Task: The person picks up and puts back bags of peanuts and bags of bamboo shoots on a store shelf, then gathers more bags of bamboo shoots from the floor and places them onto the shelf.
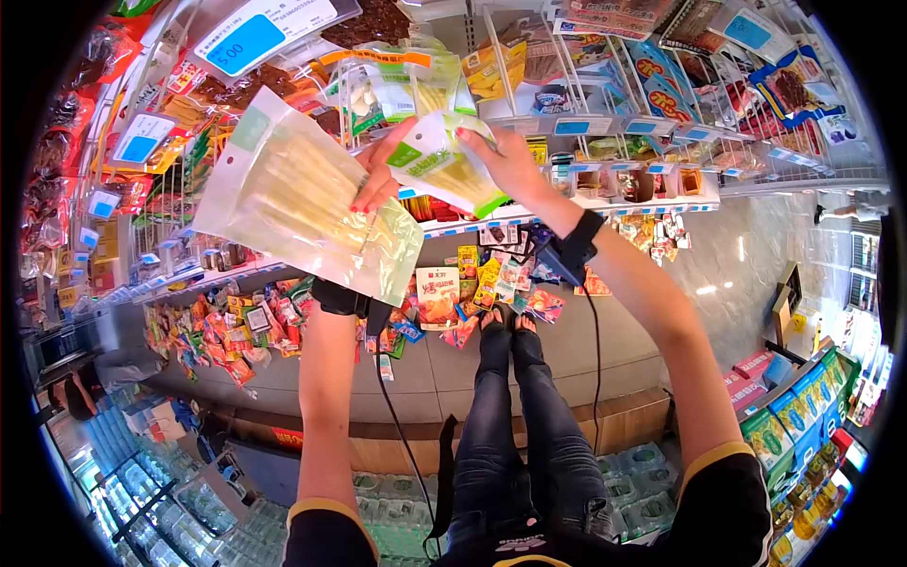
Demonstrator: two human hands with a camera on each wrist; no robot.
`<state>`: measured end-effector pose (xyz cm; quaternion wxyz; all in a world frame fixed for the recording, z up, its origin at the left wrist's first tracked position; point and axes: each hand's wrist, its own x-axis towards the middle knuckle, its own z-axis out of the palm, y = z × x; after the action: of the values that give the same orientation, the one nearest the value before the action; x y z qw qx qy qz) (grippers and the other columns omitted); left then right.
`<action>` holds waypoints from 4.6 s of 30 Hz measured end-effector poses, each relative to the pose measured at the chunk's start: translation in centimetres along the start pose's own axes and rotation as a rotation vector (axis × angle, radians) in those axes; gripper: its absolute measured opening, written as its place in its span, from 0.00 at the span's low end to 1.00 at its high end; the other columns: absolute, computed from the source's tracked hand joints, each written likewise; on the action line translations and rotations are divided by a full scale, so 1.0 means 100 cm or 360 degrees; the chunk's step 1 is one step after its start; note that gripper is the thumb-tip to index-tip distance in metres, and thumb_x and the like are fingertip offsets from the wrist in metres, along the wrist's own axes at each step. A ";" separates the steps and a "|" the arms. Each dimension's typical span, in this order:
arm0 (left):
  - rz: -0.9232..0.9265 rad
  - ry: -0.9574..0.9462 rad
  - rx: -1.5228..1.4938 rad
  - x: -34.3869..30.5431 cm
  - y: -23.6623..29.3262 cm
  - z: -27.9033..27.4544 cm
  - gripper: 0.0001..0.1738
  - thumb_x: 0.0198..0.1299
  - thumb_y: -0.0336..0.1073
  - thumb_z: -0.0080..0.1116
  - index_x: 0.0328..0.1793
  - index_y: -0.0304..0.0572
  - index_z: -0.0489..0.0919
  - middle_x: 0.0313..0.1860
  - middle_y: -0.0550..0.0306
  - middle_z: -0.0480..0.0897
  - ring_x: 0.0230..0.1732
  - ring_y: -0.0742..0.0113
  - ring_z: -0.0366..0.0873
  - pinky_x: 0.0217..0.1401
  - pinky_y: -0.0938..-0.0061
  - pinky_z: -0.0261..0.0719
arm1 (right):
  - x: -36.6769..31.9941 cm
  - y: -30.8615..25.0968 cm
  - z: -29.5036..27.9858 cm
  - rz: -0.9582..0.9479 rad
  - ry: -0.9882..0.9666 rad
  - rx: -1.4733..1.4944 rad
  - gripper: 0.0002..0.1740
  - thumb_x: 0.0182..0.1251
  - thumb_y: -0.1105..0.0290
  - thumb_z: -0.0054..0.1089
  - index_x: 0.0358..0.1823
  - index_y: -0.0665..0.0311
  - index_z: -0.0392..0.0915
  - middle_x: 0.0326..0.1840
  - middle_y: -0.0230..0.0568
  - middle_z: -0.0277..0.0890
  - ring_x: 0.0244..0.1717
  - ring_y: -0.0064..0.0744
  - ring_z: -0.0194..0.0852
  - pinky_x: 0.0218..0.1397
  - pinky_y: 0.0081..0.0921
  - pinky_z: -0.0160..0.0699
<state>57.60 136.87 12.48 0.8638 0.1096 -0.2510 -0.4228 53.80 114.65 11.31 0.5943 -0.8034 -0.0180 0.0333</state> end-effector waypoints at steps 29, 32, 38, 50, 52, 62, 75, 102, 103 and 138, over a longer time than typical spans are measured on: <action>0.0133 0.0087 -0.0157 -0.012 -0.007 -0.010 0.42 0.66 0.51 0.42 0.71 0.24 0.41 0.73 0.44 0.53 0.15 0.75 0.66 0.22 0.81 0.69 | 0.040 0.080 0.076 -0.0052 0.0560 0.0890 0.22 0.66 0.58 0.53 0.45 0.75 0.74 0.41 0.46 0.79 0.44 0.33 0.75 0.47 0.28 0.70; 0.0141 0.0077 -0.0151 -0.015 -0.006 -0.010 0.42 0.66 0.51 0.42 0.71 0.24 0.41 0.73 0.44 0.53 0.15 0.75 0.66 0.22 0.81 0.69 | 0.051 0.093 0.080 -0.0036 0.0605 0.0763 0.23 0.65 0.57 0.55 0.46 0.73 0.74 0.42 0.51 0.79 0.45 0.43 0.76 0.48 0.31 0.70; 0.0234 0.0152 -0.0113 -0.018 -0.015 -0.006 0.41 0.66 0.50 0.42 0.71 0.24 0.43 0.72 0.44 0.53 0.17 0.75 0.66 0.23 0.81 0.68 | 0.068 0.062 0.071 0.0287 0.0635 0.0270 0.25 0.66 0.51 0.50 0.42 0.71 0.75 0.36 0.57 0.77 0.38 0.53 0.74 0.42 0.36 0.70; 0.0313 0.0516 0.0249 -0.020 -0.054 -0.006 0.41 0.62 0.55 0.46 0.73 0.38 0.49 0.66 0.38 0.64 0.17 0.80 0.63 0.24 0.85 0.62 | 0.081 0.047 0.076 0.0303 0.0515 0.0452 0.40 0.64 0.39 0.41 0.58 0.73 0.64 0.53 0.63 0.70 0.57 0.53 0.67 0.58 0.37 0.62; 0.0330 0.0537 0.0253 -0.019 -0.056 -0.003 0.41 0.62 0.55 0.46 0.74 0.39 0.49 0.66 0.38 0.64 0.17 0.80 0.62 0.24 0.86 0.62 | 0.077 0.045 0.075 0.0330 0.0426 0.0424 0.40 0.64 0.38 0.39 0.59 0.72 0.64 0.54 0.63 0.69 0.58 0.54 0.66 0.59 0.38 0.61; 0.0451 0.0859 0.0284 -0.011 -0.078 0.026 0.36 0.64 0.54 0.41 0.73 0.45 0.52 0.67 0.38 0.63 0.18 0.80 0.60 0.25 0.86 0.61 | 0.140 0.082 0.080 0.0597 0.0522 0.0087 0.41 0.62 0.36 0.40 0.57 0.70 0.68 0.54 0.64 0.70 0.56 0.59 0.67 0.58 0.39 0.64; 0.0682 0.1177 0.0550 -0.011 -0.086 0.031 0.29 0.68 0.50 0.33 0.71 0.43 0.54 0.56 0.42 0.74 0.15 0.77 0.62 0.18 0.87 0.63 | -0.055 0.024 0.076 0.0086 0.0098 0.1016 0.30 0.69 0.52 0.43 0.62 0.70 0.62 0.63 0.47 0.65 0.65 0.36 0.60 0.66 0.27 0.56; 0.0072 0.1515 0.1642 -0.005 -0.049 0.059 0.32 0.69 0.53 0.33 0.70 0.37 0.58 0.65 0.51 0.68 0.66 0.64 0.64 0.66 0.67 0.59 | -0.152 0.016 0.018 0.0455 -0.0039 0.0781 0.22 0.67 0.63 0.55 0.57 0.68 0.67 0.50 0.33 0.73 0.50 0.19 0.67 0.54 0.20 0.66; 0.0060 0.1521 0.1634 -0.004 -0.049 0.061 0.32 0.69 0.52 0.34 0.71 0.38 0.58 0.65 0.50 0.68 0.66 0.64 0.64 0.66 0.67 0.59 | -0.151 0.020 0.020 0.0440 -0.0049 0.0803 0.22 0.67 0.63 0.55 0.58 0.68 0.66 0.51 0.33 0.73 0.50 0.19 0.67 0.54 0.20 0.65; 0.0306 0.1438 0.3117 -0.020 -0.071 0.016 0.38 0.50 0.24 0.56 0.71 0.44 0.59 0.64 0.44 0.66 0.66 0.48 0.60 0.67 0.63 0.58 | -0.012 0.112 0.084 0.0087 -0.0013 0.1114 0.21 0.68 0.60 0.52 0.56 0.66 0.69 0.47 0.31 0.74 0.47 0.19 0.68 0.50 0.21 0.67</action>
<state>50.96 134.08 10.31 0.4431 0.8776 -0.1457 0.1104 51.84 119.25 -1.83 0.8325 -0.5510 0.0137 0.0565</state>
